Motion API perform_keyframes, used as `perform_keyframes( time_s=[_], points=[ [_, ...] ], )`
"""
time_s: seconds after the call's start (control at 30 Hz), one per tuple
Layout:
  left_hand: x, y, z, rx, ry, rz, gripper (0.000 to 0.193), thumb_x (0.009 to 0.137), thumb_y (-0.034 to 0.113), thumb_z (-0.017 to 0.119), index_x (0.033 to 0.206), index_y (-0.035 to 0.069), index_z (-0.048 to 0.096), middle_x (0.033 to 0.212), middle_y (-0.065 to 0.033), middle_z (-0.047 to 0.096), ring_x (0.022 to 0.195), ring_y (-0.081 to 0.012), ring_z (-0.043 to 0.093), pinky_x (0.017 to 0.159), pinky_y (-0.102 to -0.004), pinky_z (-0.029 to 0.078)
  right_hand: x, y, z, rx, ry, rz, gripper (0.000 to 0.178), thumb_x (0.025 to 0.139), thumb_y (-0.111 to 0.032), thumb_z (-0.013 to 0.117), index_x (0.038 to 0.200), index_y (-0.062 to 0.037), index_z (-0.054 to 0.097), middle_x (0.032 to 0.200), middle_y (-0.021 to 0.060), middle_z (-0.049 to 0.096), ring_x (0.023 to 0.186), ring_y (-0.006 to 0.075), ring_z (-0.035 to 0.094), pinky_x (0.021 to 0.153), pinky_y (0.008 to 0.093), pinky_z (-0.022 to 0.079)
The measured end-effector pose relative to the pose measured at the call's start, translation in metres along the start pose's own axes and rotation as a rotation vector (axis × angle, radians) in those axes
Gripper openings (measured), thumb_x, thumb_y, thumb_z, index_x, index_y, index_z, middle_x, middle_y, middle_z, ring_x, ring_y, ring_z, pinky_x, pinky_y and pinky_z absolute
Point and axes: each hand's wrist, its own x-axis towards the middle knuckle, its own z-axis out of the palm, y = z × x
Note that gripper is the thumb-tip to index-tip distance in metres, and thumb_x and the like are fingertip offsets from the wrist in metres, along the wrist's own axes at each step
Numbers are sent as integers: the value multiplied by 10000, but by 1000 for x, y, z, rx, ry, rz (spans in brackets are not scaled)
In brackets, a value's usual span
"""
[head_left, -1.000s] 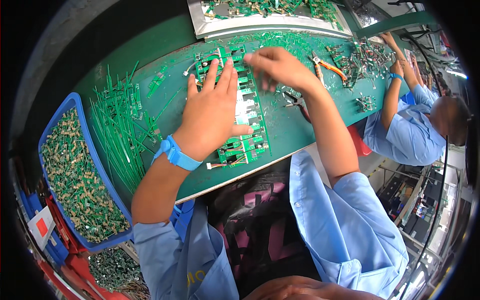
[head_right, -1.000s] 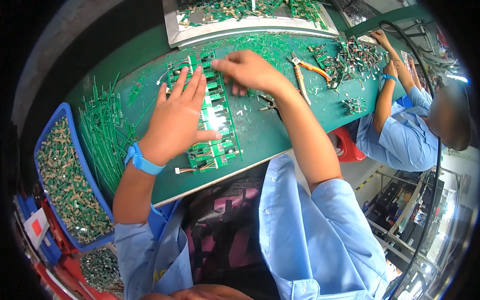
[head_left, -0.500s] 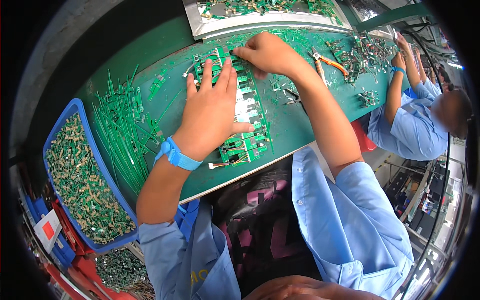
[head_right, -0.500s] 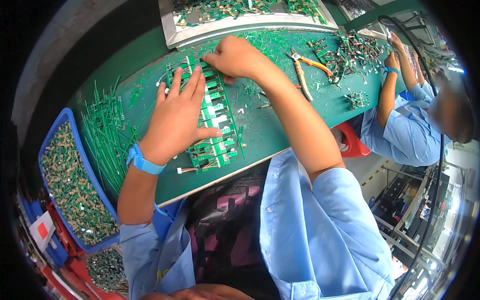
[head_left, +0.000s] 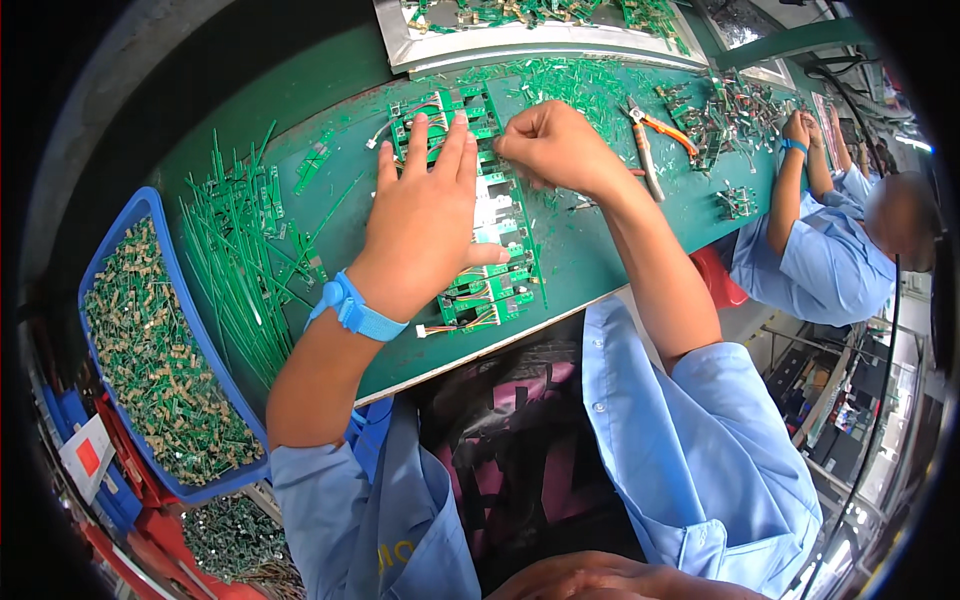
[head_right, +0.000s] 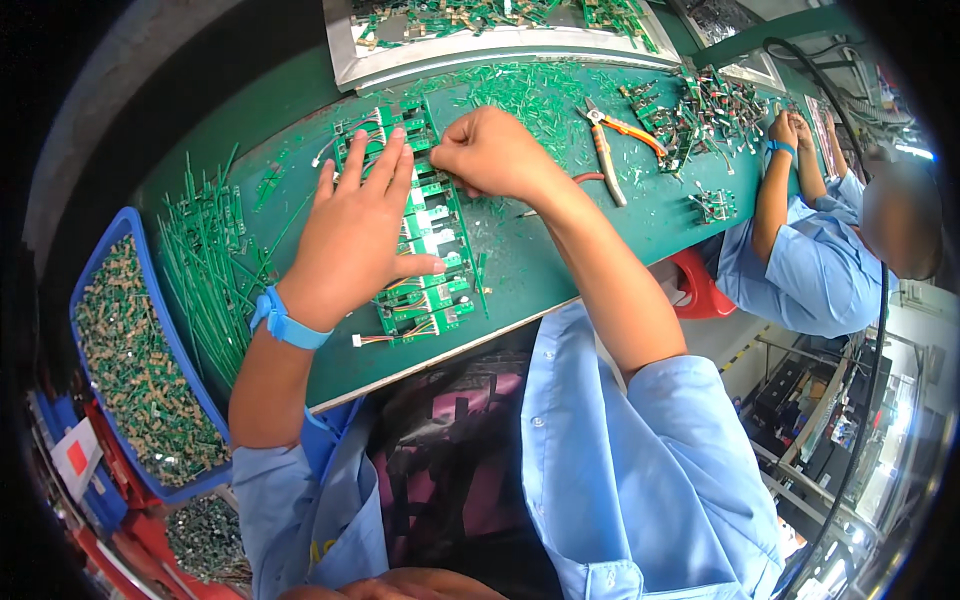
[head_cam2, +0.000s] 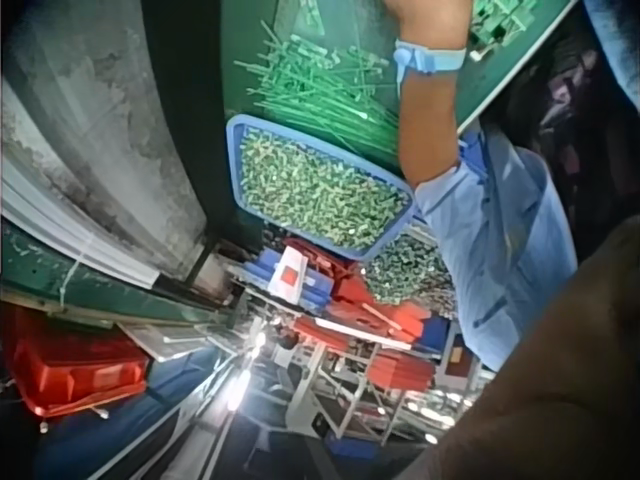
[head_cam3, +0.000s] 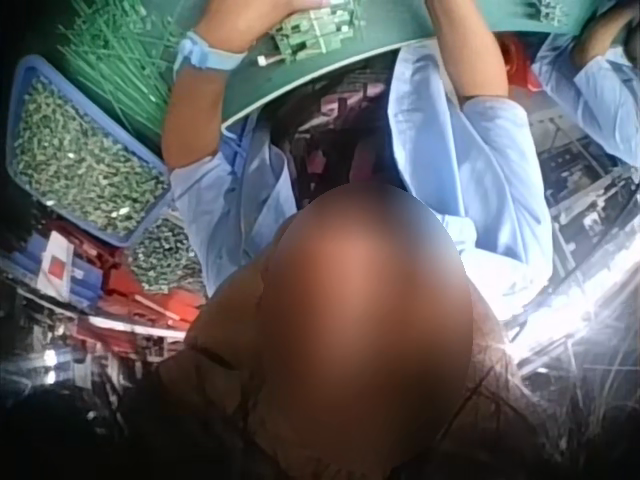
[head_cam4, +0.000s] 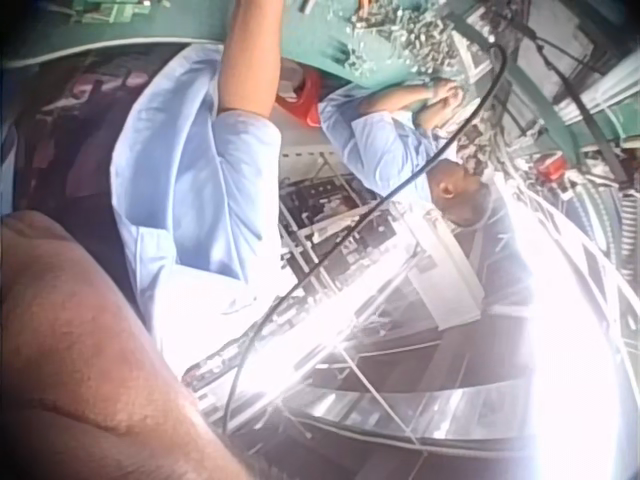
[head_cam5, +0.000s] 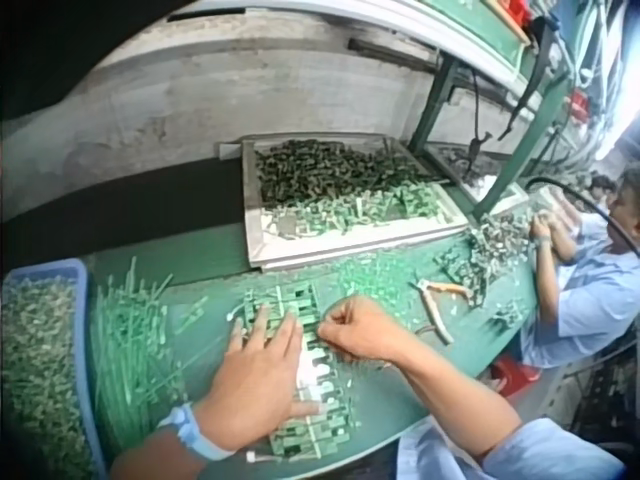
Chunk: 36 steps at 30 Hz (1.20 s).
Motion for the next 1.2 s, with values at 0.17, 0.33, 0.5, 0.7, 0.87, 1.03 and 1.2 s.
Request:
perform_keyframes(
  time_s=[0.17, 0.33, 0.5, 0.7, 0.87, 1.03, 1.2],
  points=[
    [1, 2, -2, 14, -5, -1, 1188, 805, 589, 929, 1667, -66, 441, 1814, -204, 343, 1663, -514, 312, 1289, -700, 353, -4, -14, 17, -339, 186, -159, 290, 900, -198, 751, 691, -1, 713, 630, 82, 673, 558, 189, 632, 567, 357, 524],
    [3, 2, -3, 30, -9, 3, 1186, 793, 598, 933, 1652, -71, 462, 1814, -205, 343, 1663, -516, 313, 1293, -699, 349, -6, -22, 24, -541, 291, -219, 266, 904, -169, 749, 685, -29, 695, 629, 53, 674, 558, 155, 599, 564, 324, 495],
    [-2, -1, -3, 23, 27, 7, 1147, 806, 590, 928, 1636, -70, 490, 1793, -218, 378, 1657, -503, 333, 1284, -678, 365, -11, -12, -2, -283, 189, -126, 270, 949, -208, 752, 763, -13, 743, 668, 82, 702, 589, 173, 648, 589, 344, 539],
    [14, 2, -2, -210, 327, 59, 886, 925, 491, 877, 1528, -86, 582, 1599, -237, 581, 1499, -412, 530, 1150, -583, 486, -34, 6, -25, 316, -13, -90, 249, 987, -224, 740, 873, -9, 794, 711, 93, 727, 625, 158, 686, 614, 351, 570],
    [32, -17, 4, -1197, 63, -146, 545, 1006, 306, 820, 1383, -62, 683, 1363, -193, 721, 1248, -307, 668, 999, -464, 549, -31, -5, -3, 534, 29, -196, 231, 1003, -208, 729, 905, -6, 782, 744, 68, 729, 626, 141, 651, 603, 320, 547],
    [42, -16, -14, -1048, 236, -311, 296, 1013, 131, 764, 1273, -11, 759, 1232, -134, 764, 1066, -267, 701, 913, -398, 569, 20, 13, -10, 228, 283, -178, 266, 940, -233, 767, 934, 32, 798, 745, 130, 748, 638, 240, 692, 642, 381, 589],
    [45, -24, 26, -491, 551, -80, 229, 990, 57, 736, 1209, 38, 800, 1195, -94, 766, 1009, -281, 694, 907, -403, 575, 38, 13, 10, -75, 295, -228, 299, 894, -249, 768, 908, 47, 805, 772, 199, 768, 661, 362, 710, 674, 457, 616]
  ],
)
